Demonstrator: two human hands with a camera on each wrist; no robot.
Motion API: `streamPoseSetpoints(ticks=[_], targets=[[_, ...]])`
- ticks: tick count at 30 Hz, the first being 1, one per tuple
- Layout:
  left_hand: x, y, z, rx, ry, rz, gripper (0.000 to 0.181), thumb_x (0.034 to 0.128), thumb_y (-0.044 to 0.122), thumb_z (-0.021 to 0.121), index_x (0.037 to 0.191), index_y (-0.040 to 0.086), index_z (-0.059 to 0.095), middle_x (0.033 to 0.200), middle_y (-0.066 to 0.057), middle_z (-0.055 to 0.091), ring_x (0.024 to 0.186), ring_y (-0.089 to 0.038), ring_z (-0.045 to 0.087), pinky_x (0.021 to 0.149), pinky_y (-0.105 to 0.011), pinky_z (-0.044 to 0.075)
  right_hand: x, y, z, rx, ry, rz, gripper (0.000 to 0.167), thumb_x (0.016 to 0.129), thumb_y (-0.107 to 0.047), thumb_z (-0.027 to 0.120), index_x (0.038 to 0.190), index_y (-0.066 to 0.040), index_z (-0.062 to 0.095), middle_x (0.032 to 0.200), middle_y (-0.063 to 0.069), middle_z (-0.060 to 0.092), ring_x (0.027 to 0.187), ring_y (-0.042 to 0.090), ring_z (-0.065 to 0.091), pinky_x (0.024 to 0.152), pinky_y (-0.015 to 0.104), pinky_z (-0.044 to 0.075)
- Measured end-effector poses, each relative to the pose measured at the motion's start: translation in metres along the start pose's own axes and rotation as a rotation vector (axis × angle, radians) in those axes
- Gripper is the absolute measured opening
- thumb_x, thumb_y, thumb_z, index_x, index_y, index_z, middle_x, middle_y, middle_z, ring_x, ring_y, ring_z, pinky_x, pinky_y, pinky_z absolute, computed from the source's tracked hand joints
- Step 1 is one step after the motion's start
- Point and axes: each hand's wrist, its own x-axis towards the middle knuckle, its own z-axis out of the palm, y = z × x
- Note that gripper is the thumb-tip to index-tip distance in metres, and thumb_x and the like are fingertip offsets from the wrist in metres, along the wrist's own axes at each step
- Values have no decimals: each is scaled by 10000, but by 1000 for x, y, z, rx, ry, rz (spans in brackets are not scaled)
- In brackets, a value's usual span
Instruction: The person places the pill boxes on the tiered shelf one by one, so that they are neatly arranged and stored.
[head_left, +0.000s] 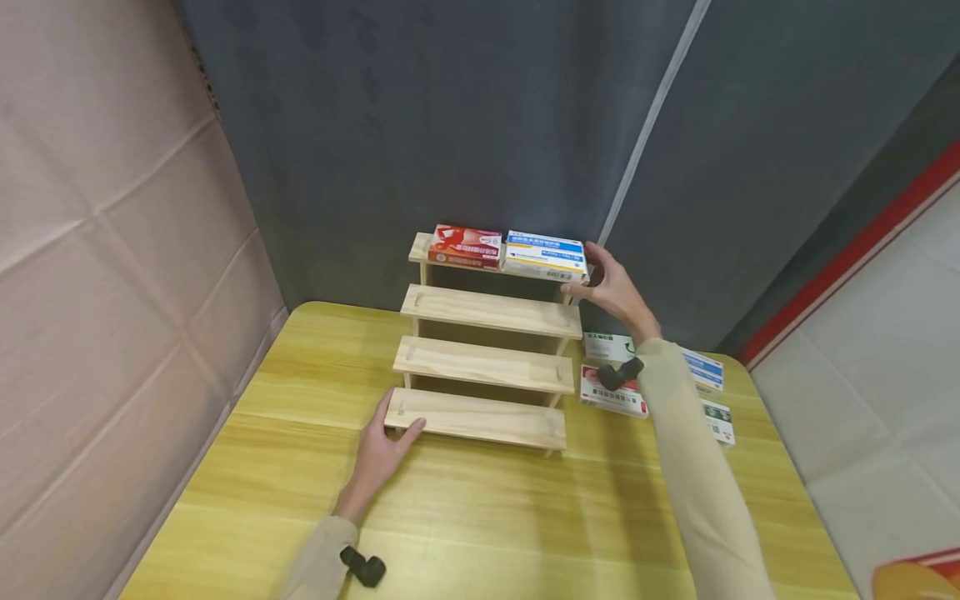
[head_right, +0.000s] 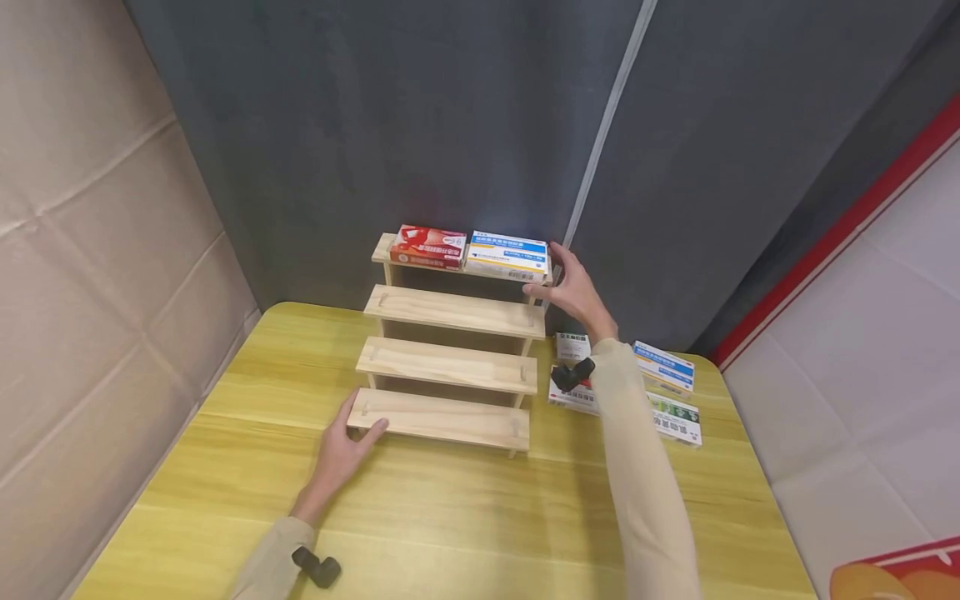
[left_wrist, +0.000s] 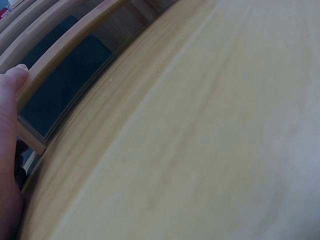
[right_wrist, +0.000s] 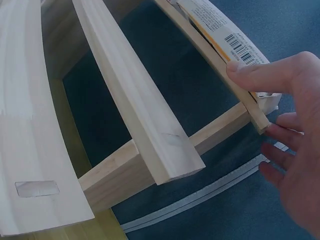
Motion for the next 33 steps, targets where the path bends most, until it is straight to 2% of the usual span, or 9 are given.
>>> streamPoseSetpoints(ticks=[5,14,20,25,33], targets=[[0,0,0,0,5,7,921,903,483,743,1612,150,259,1581,-221,407,1445,-462,391,1193,-632,325,-2,5,-3,-21,18,7,1022,862,-242,798,1628,-66,145,1653,203,280,1534,383,255,1263,585,228],[0,1,0,2,-1,-3,921,910,493,731,1616,150,249,1607,-225,361,1459,-482,356,1188,-662,306,-14,19,-10,-38,40,40,937,870,-266,783,1607,-67,239,1643,174,319,1521,384,277,1265,564,236],[-1,3,-1,1,-7,-12,911,915,497,723,1616,158,251,1616,-224,346,1464,-489,343,1183,-676,302,-24,32,-19,-36,30,102,950,882,-303,781,1618,-99,216,1662,138,297,1525,397,258,1261,591,220],[-1,3,-1,8,-15,-22,915,914,502,721,1618,165,244,1612,-228,351,1461,-492,347,1179,-680,304,-35,40,-26,-37,27,131,957,888,-276,777,1620,-79,193,1667,161,273,1506,469,257,1240,639,231],[-1,2,-1,-2,-14,-14,906,918,484,724,1617,164,245,1620,-223,338,1468,-494,335,1182,-687,295,-49,59,-32,-42,23,173,956,895,-255,771,1614,-43,178,1662,200,262,1491,488,267,1235,635,246]])
